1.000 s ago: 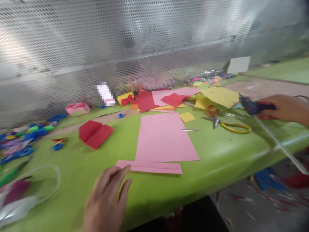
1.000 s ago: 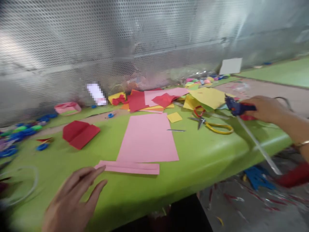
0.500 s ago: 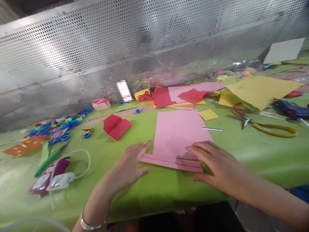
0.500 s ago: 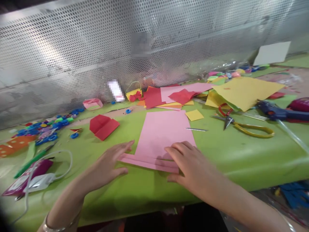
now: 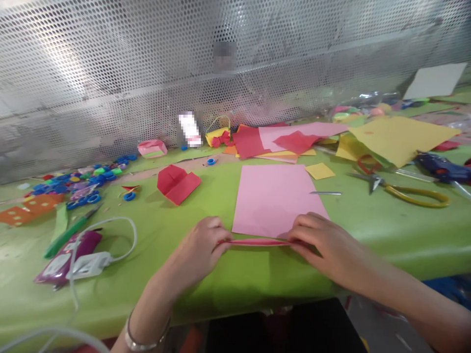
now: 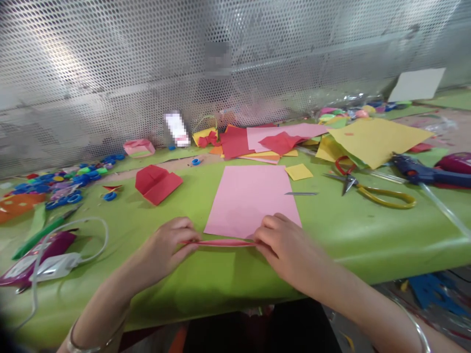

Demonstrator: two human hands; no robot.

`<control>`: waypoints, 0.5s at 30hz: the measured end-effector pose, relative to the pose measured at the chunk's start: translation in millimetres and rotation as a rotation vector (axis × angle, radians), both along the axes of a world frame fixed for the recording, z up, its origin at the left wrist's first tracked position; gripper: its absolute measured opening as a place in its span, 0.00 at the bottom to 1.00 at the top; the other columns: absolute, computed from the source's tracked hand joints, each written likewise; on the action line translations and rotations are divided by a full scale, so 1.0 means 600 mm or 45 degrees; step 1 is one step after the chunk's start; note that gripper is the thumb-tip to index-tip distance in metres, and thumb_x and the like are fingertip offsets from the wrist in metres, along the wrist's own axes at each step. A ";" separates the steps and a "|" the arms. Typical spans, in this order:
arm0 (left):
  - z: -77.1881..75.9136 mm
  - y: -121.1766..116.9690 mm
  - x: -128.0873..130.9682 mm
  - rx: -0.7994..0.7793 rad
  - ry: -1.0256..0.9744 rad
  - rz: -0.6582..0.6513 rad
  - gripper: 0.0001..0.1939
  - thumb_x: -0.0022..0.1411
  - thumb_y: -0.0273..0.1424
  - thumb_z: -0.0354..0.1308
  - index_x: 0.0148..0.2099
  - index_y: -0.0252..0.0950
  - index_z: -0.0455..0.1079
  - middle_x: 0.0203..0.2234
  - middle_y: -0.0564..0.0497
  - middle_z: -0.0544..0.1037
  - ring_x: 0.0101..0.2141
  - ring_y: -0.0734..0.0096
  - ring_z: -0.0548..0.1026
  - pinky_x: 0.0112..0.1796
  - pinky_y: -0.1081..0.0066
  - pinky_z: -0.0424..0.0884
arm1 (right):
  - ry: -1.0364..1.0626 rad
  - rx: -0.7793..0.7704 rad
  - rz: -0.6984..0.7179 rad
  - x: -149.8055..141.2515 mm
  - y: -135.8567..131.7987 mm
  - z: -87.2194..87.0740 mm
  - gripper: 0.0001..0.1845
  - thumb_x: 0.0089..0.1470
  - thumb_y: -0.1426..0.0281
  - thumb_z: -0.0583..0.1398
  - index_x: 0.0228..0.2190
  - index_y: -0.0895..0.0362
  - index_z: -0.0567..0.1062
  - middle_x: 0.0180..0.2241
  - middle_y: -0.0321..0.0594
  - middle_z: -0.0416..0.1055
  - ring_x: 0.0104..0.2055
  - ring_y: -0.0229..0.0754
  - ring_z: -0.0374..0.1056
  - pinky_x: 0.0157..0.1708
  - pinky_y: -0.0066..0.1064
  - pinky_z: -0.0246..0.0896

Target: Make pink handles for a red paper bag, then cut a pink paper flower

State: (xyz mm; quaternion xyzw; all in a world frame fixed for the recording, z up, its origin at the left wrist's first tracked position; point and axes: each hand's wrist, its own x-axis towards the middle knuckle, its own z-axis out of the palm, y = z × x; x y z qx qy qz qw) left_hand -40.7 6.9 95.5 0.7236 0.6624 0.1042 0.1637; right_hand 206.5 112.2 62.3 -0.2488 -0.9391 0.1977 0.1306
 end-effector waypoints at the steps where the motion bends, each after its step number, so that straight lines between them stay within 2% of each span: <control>1: -0.001 -0.002 0.003 0.019 -0.003 -0.004 0.11 0.64 0.27 0.51 0.35 0.36 0.75 0.31 0.50 0.71 0.34 0.68 0.69 0.36 0.68 0.66 | 0.014 0.014 0.004 -0.001 -0.001 -0.001 0.09 0.58 0.76 0.55 0.31 0.57 0.75 0.32 0.41 0.68 0.37 0.43 0.64 0.34 0.35 0.60; 8: -0.008 -0.014 0.037 0.084 0.020 -0.010 0.11 0.64 0.22 0.49 0.33 0.33 0.73 0.28 0.49 0.71 0.32 0.68 0.68 0.34 0.67 0.65 | 0.012 0.111 0.043 -0.030 -0.016 0.003 0.06 0.55 0.76 0.60 0.33 0.57 0.77 0.30 0.40 0.71 0.36 0.44 0.64 0.34 0.35 0.58; 12: -0.010 -0.011 0.059 0.094 0.060 -0.022 0.04 0.60 0.26 0.57 0.34 0.33 0.73 0.29 0.49 0.73 0.34 0.65 0.70 0.36 0.64 0.66 | -0.007 0.196 0.028 -0.034 -0.016 0.005 0.07 0.53 0.77 0.61 0.26 0.56 0.77 0.25 0.37 0.71 0.32 0.43 0.65 0.32 0.35 0.53; 15: -0.013 0.000 0.073 0.099 0.117 -0.041 0.03 0.57 0.29 0.62 0.33 0.34 0.75 0.27 0.50 0.75 0.33 0.65 0.71 0.36 0.64 0.67 | 0.044 0.205 0.024 -0.027 -0.014 0.003 0.07 0.52 0.76 0.62 0.26 0.55 0.79 0.25 0.36 0.72 0.33 0.43 0.65 0.32 0.34 0.52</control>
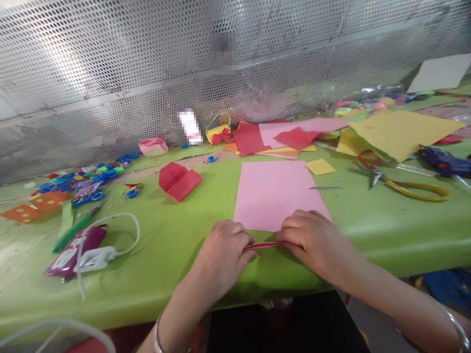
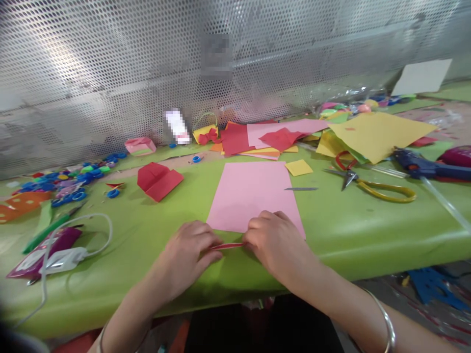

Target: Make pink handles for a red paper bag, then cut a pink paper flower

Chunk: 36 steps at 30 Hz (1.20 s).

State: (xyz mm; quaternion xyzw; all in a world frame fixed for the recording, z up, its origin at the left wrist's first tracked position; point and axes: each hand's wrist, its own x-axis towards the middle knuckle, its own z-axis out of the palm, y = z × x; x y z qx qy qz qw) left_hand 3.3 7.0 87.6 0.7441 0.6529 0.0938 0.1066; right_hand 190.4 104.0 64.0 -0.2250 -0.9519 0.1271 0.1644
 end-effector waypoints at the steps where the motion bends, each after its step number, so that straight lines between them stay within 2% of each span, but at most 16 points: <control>1: -0.001 0.004 0.004 0.016 0.021 -0.011 0.04 0.57 0.29 0.62 0.32 0.34 0.75 0.26 0.50 0.75 0.32 0.65 0.71 0.36 0.64 0.67 | 0.007 0.010 -0.001 0.003 0.000 0.000 0.06 0.52 0.76 0.62 0.27 0.54 0.79 0.25 0.36 0.73 0.33 0.42 0.65 0.32 0.34 0.52; 5: -0.004 0.012 0.020 0.172 0.081 -0.051 0.07 0.58 0.27 0.60 0.28 0.35 0.76 0.22 0.52 0.74 0.29 0.67 0.71 0.34 0.64 0.66 | -0.012 0.091 -0.039 0.003 -0.007 0.006 0.04 0.50 0.74 0.64 0.30 0.53 0.79 0.26 0.37 0.72 0.34 0.44 0.64 0.32 0.34 0.51; 8: -0.004 0.011 0.031 0.286 0.100 -0.067 0.09 0.57 0.23 0.59 0.25 0.34 0.74 0.20 0.52 0.72 0.27 0.68 0.69 0.33 0.65 0.65 | 0.000 0.090 0.004 -0.007 -0.018 0.012 0.01 0.51 0.72 0.64 0.29 0.55 0.78 0.26 0.37 0.72 0.34 0.44 0.63 0.32 0.34 0.50; 11: -0.002 0.008 0.039 0.335 0.103 -0.063 0.10 0.56 0.22 0.58 0.23 0.33 0.72 0.19 0.53 0.71 0.26 0.70 0.67 0.32 0.65 0.64 | 0.041 0.046 0.066 -0.019 -0.026 0.013 0.06 0.53 0.74 0.62 0.25 0.56 0.77 0.24 0.37 0.70 0.32 0.42 0.62 0.32 0.33 0.50; 16: 0.006 -0.002 0.030 0.328 0.072 -0.088 0.08 0.57 0.24 0.58 0.26 0.35 0.74 0.21 0.53 0.73 0.28 0.68 0.68 0.33 0.64 0.63 | 0.097 0.035 0.114 -0.011 -0.017 0.012 0.08 0.53 0.77 0.61 0.24 0.58 0.76 0.23 0.37 0.71 0.32 0.42 0.62 0.32 0.33 0.49; 20: 0.010 -0.010 0.008 0.289 0.013 -0.053 0.06 0.57 0.26 0.60 0.28 0.37 0.76 0.22 0.53 0.75 0.29 0.68 0.69 0.35 0.63 0.63 | 0.049 -0.017 0.087 0.028 0.011 0.013 0.10 0.56 0.75 0.58 0.24 0.58 0.75 0.24 0.38 0.72 0.33 0.43 0.63 0.33 0.34 0.51; 24: 0.010 -0.010 0.005 0.185 -0.005 -0.056 0.07 0.58 0.27 0.60 0.29 0.37 0.76 0.23 0.52 0.76 0.30 0.66 0.70 0.35 0.62 0.64 | 0.002 -0.089 0.144 0.058 0.026 0.013 0.13 0.59 0.73 0.55 0.25 0.57 0.75 0.25 0.39 0.71 0.32 0.43 0.63 0.33 0.34 0.54; 31: 0.010 0.004 0.027 0.178 0.005 -0.100 0.06 0.57 0.27 0.61 0.29 0.37 0.77 0.23 0.52 0.76 0.30 0.65 0.71 0.35 0.62 0.64 | -0.012 0.057 0.178 0.033 0.005 0.019 0.13 0.58 0.75 0.54 0.25 0.57 0.75 0.24 0.39 0.71 0.31 0.43 0.64 0.32 0.34 0.52; 36: 0.013 -0.011 -0.006 0.191 -0.032 -0.055 0.07 0.59 0.30 0.60 0.29 0.37 0.77 0.23 0.52 0.77 0.30 0.66 0.71 0.35 0.62 0.63 | 0.002 0.003 0.183 0.043 0.017 0.015 0.14 0.59 0.74 0.53 0.25 0.57 0.75 0.25 0.39 0.72 0.31 0.43 0.65 0.32 0.34 0.54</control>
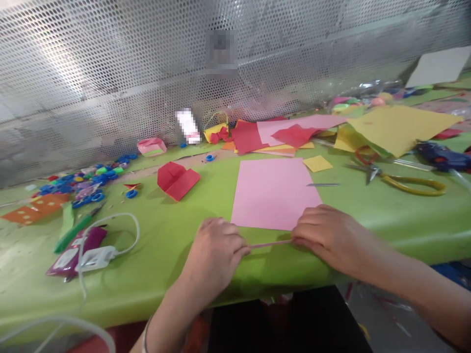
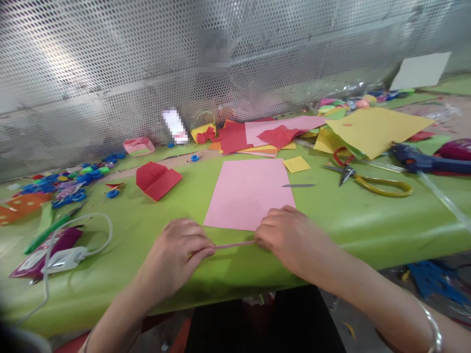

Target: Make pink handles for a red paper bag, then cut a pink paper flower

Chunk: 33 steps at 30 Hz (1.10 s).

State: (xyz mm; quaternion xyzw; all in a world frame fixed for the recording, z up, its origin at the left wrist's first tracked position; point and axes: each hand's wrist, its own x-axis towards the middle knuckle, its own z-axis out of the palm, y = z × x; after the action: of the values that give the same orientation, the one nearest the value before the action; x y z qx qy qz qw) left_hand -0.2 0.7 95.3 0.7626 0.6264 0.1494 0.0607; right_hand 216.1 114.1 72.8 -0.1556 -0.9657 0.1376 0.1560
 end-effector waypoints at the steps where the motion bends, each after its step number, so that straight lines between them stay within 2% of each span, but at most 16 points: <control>1: 0.001 -0.004 -0.008 -0.016 -0.017 0.009 0.07 0.59 0.30 0.60 0.29 0.37 0.77 0.23 0.52 0.77 0.30 0.66 0.71 0.34 0.63 0.63 | -0.002 -0.029 0.006 0.005 0.004 -0.002 0.14 0.60 0.73 0.53 0.26 0.57 0.75 0.26 0.39 0.73 0.31 0.43 0.66 0.33 0.34 0.55; 6: 0.011 -0.011 -0.025 -0.062 -0.099 0.010 0.06 0.58 0.28 0.61 0.29 0.37 0.76 0.23 0.53 0.78 0.29 0.69 0.71 0.33 0.66 0.64 | -0.041 -0.180 0.054 0.023 0.014 -0.010 0.16 0.63 0.69 0.51 0.28 0.55 0.76 0.26 0.38 0.74 0.30 0.41 0.68 0.32 0.33 0.58; 12: 0.028 -0.006 -0.026 -0.158 -0.253 0.088 0.06 0.56 0.26 0.62 0.27 0.39 0.77 0.22 0.54 0.77 0.28 0.71 0.72 0.32 0.71 0.67 | -0.180 -0.450 -0.083 0.034 0.020 0.002 0.13 0.58 0.66 0.57 0.26 0.53 0.77 0.24 0.36 0.75 0.26 0.40 0.69 0.25 0.29 0.57; 18: 0.026 -0.008 -0.043 -0.224 -0.278 0.156 0.07 0.57 0.26 0.60 0.28 0.40 0.77 0.23 0.54 0.78 0.29 0.70 0.73 0.32 0.71 0.67 | -0.264 -0.651 -0.145 0.047 0.033 0.008 0.17 0.59 0.62 0.53 0.26 0.54 0.77 0.20 0.34 0.73 0.22 0.38 0.67 0.23 0.28 0.56; 22: 0.022 -0.004 -0.032 -0.161 -0.097 0.027 0.04 0.57 0.30 0.61 0.30 0.39 0.77 0.25 0.52 0.79 0.32 0.66 0.73 0.36 0.65 0.66 | -0.309 -0.616 -0.135 0.044 0.029 0.009 0.16 0.59 0.63 0.54 0.27 0.54 0.79 0.21 0.34 0.74 0.23 0.39 0.67 0.23 0.28 0.57; 25: 0.025 0.009 0.002 -0.156 0.034 -0.024 0.08 0.54 0.36 0.64 0.35 0.37 0.77 0.28 0.49 0.79 0.36 0.61 0.74 0.44 0.57 0.64 | -0.262 -0.550 -0.071 0.029 0.017 0.012 0.14 0.58 0.67 0.55 0.29 0.53 0.80 0.25 0.36 0.77 0.26 0.40 0.70 0.25 0.29 0.58; 27: 0.027 0.018 0.025 -0.200 0.113 -0.092 0.06 0.57 0.34 0.62 0.35 0.38 0.77 0.27 0.49 0.79 0.36 0.60 0.74 0.47 0.52 0.61 | -0.218 -0.522 -0.058 0.018 0.008 0.016 0.12 0.57 0.69 0.57 0.29 0.52 0.80 0.26 0.36 0.78 0.27 0.41 0.71 0.26 0.29 0.59; 30: 0.024 0.026 0.037 -0.194 0.134 -0.158 0.08 0.61 0.29 0.57 0.31 0.38 0.77 0.24 0.51 0.79 0.32 0.64 0.75 0.47 0.55 0.61 | -0.160 -0.552 -0.066 0.012 0.002 0.021 0.12 0.58 0.69 0.56 0.29 0.53 0.80 0.27 0.36 0.78 0.28 0.41 0.71 0.27 0.28 0.61; 33: 0.019 0.021 0.015 -0.175 0.093 -0.154 0.11 0.62 0.30 0.56 0.29 0.37 0.76 0.23 0.51 0.78 0.28 0.68 0.73 0.42 0.61 0.64 | -0.157 -0.586 -0.081 0.026 0.009 0.019 0.16 0.61 0.64 0.53 0.29 0.53 0.78 0.26 0.37 0.76 0.26 0.40 0.69 0.26 0.28 0.59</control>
State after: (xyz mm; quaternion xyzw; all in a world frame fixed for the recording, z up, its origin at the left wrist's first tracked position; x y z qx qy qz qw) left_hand 9.1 13.2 106.9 0.7981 0.5897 0.0741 0.0990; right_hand 231.7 119.5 84.2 -0.2257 -0.9111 0.3394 0.0614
